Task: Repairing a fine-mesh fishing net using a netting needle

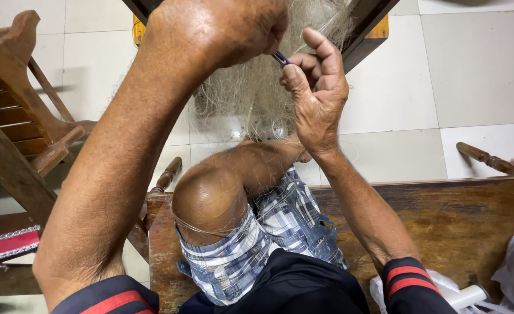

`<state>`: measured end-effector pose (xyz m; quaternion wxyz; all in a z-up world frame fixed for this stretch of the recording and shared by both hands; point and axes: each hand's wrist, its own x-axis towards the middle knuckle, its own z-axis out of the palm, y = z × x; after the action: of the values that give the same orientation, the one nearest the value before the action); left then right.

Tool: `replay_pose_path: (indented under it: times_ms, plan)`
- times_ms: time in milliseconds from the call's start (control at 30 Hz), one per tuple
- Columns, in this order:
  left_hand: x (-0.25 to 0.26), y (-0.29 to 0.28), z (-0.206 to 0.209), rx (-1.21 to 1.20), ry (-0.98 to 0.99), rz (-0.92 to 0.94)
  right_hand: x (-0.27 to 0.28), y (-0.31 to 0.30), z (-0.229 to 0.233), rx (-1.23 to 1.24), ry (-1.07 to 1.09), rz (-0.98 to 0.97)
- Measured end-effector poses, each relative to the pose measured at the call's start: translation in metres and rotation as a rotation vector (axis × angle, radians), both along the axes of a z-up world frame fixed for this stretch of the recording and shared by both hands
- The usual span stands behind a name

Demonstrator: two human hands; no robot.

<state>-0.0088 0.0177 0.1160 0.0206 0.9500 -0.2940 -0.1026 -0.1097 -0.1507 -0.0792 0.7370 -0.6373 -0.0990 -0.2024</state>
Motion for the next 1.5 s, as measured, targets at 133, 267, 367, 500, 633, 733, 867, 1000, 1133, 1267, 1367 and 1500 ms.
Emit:
replay_pose_path:
  times_ms: [133, 267, 367, 500, 633, 733, 867, 1000, 1133, 1267, 1367, 1500]
  plan:
    - [-0.007, 0.018, -0.029, -0.022, 0.104, -0.006, 0.004, -0.005, 0.0, -0.046, -0.014, -0.034]
    - [-0.001, 0.044, -0.052, -0.233, 0.059, -0.084, -0.002, -0.017, -0.004, -0.067, -0.056, -0.022]
    - [0.001, 0.053, -0.065, -0.442, 0.07, -0.103, -0.007, -0.024, -0.005, -0.039, -0.03, -0.048]
    - [-0.005, 0.052, -0.079, -0.614, 0.061, -0.117, -0.023, -0.033, -0.005, -0.027, 0.007, -0.092]
    - [-0.008, 0.046, -0.093, -0.76, 0.127, -0.138, -0.035, -0.038, -0.008, -0.045, -0.033, -0.162]
    - [-0.015, 0.046, -0.09, -0.859, 0.179, -0.113, -0.04, -0.038, -0.005, -0.126, -0.093, -0.182]
    - [-0.025, 0.048, -0.083, -0.991, 0.338, -0.087, -0.032, -0.03, 0.003, -0.201, -0.223, -0.125]
    - [-0.033, 0.054, -0.076, -1.038, 0.42, 0.041, -0.019, -0.027, 0.014, -0.441, -0.45, -0.118]
    - [-0.041, 0.058, -0.073, -1.046, 0.44, 0.097, -0.023, -0.027, 0.028, -0.525, -0.513, -0.141]
    - [-0.047, 0.061, -0.078, -1.132, 0.354, 0.08, -0.027, -0.03, 0.015, -0.424, -0.476, -0.164]
    - [-0.049, 0.061, -0.086, -1.194, 0.319, 0.039, -0.035, -0.032, 0.008, -0.307, -0.433, -0.168]
    - [-0.063, 0.058, -0.086, -1.28, 0.316, -0.017, -0.045, -0.044, -0.001, -0.259, -0.372, -0.242]
